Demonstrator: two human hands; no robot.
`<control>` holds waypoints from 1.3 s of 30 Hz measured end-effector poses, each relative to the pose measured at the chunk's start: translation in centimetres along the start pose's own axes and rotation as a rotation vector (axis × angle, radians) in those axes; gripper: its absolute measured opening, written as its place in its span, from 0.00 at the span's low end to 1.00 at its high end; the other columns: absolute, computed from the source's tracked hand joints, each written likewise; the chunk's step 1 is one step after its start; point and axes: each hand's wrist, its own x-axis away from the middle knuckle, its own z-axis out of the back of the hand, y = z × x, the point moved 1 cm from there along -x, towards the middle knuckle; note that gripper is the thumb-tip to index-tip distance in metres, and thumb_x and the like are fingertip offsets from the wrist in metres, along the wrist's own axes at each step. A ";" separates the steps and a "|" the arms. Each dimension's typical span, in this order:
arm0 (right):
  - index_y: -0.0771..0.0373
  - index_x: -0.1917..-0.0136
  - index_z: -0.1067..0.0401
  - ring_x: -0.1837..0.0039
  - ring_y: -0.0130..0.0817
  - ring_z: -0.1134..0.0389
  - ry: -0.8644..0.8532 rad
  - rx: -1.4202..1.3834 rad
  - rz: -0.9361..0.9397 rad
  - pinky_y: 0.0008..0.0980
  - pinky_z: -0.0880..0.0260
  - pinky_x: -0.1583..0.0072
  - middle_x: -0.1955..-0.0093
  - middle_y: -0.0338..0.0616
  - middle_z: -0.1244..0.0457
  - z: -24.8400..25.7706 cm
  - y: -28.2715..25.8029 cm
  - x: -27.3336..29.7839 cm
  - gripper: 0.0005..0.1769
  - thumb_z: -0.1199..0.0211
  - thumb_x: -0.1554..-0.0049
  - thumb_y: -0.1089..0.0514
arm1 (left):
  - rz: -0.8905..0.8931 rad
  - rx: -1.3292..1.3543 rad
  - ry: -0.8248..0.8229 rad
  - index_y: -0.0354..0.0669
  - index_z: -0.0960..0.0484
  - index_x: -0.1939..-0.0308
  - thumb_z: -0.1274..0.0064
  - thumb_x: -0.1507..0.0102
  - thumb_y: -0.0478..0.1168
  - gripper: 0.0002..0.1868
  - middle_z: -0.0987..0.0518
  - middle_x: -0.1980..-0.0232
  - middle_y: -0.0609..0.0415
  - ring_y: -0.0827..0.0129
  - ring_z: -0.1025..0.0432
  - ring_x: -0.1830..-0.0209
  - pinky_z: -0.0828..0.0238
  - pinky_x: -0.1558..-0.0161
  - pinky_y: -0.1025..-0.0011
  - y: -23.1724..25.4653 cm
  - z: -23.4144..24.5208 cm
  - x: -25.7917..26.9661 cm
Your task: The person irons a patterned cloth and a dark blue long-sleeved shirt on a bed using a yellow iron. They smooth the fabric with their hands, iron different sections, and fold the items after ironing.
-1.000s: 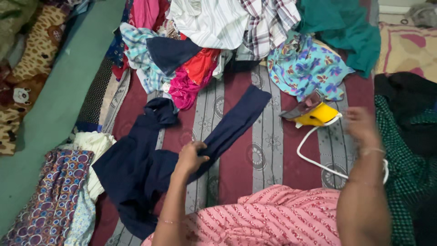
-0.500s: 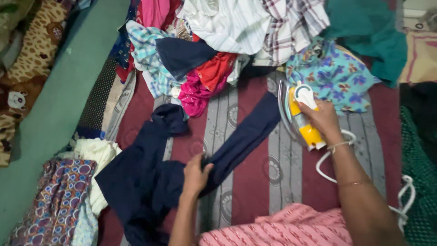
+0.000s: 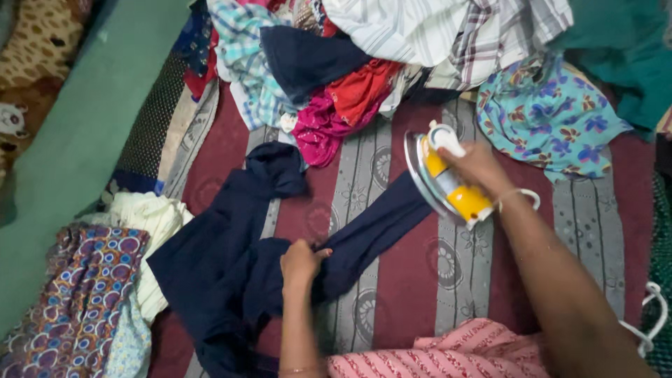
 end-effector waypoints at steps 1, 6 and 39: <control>0.63 0.55 0.22 0.73 0.23 0.40 -0.034 0.005 0.018 0.30 0.42 0.70 0.73 0.34 0.38 -0.7 0.1 1.3 0.20 0.34 0.43 0.42 | 0.016 0.012 -0.005 0.48 0.13 0.51 0.35 0.46 0.61 0.27 0.16 0.51 0.45 0.52 0.22 0.46 0.31 0.43 0.55 0.0 0.0 0.0; 0.63 0.55 0.21 0.72 0.22 0.44 -0.027 -0.052 0.029 0.30 0.47 0.69 0.72 0.35 0.40 -4.2 -1.1 3.5 0.21 0.34 0.40 0.41 | 0.034 -0.022 0.037 0.42 0.14 0.54 0.33 0.46 0.57 0.26 0.16 0.50 0.44 0.52 0.22 0.45 0.36 0.41 0.52 0.1 0.3 0.3; 0.70 0.48 0.23 0.48 0.64 0.29 0.320 0.511 0.100 0.56 0.30 0.48 0.52 0.70 0.32 6.1 5.5 3.2 0.37 0.37 0.42 0.30 | -0.337 0.109 0.389 0.42 0.18 0.57 0.34 0.50 0.37 0.18 0.20 0.53 0.41 0.46 0.27 0.50 0.31 0.48 0.52 5.0 -0.1 2.2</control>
